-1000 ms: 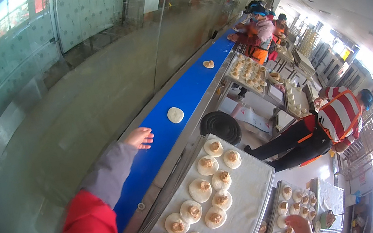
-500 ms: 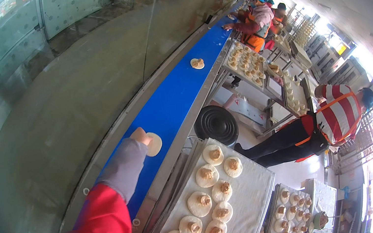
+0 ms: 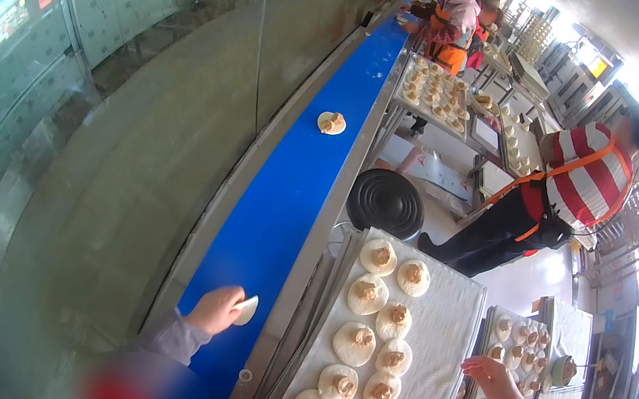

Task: The person repeatedly picks dough discs from a conveyor, places filling on them, and folds them into buns, arranging the finished buns on metal trays. The person works continuously along the line, handling dough and filling by hand.

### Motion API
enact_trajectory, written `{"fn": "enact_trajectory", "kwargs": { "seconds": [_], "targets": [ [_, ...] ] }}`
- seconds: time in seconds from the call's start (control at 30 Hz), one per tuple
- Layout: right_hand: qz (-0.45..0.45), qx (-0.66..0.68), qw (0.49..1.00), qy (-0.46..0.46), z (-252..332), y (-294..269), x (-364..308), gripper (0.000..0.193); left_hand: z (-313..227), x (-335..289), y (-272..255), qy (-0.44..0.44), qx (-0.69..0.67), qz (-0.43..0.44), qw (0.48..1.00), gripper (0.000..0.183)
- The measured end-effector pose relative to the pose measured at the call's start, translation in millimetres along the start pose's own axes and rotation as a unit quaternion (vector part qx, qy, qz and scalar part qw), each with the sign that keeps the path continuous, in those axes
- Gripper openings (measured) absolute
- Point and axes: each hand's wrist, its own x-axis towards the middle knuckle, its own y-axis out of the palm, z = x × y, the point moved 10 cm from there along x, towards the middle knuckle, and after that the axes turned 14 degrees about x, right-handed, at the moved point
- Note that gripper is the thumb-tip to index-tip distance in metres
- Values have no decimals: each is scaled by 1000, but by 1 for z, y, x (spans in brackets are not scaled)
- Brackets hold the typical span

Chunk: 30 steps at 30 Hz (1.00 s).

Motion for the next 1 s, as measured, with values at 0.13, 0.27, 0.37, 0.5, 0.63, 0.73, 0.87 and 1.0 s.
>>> {"fn": "enact_trajectory", "kwargs": {
  "seconds": [0.13,0.27,0.37,0.5,0.63,0.73,0.87,1.0],
  "targets": [
    [-1,40,999,25,7,9,8,22,25,-74,1,-250,-490,-82,831,36],
    [43,23,999,7,35,36,39,21,-11,-102,24,-314,-804,4,504,42],
    [88,-23,996,-21,70,72,78,22,-31,-72,3,-243,-860,-56,445,40],
    [176,-133,970,-102,128,135,125,24,-27,-6,-22,-194,-798,-74,566,38],
    [210,-157,961,-92,151,184,152,24,32,66,-44,-231,-662,-169,692,33],
    [238,-149,955,-94,151,210,153,25,73,119,-71,-255,-454,-267,811,34],
    [264,-137,951,-89,139,225,150,26,76,153,-99,-238,-165,-361,886,24],
    [268,-150,949,-76,126,228,149,26,41,153,-88,-141,-89,-405,899,23]
  ]
}}
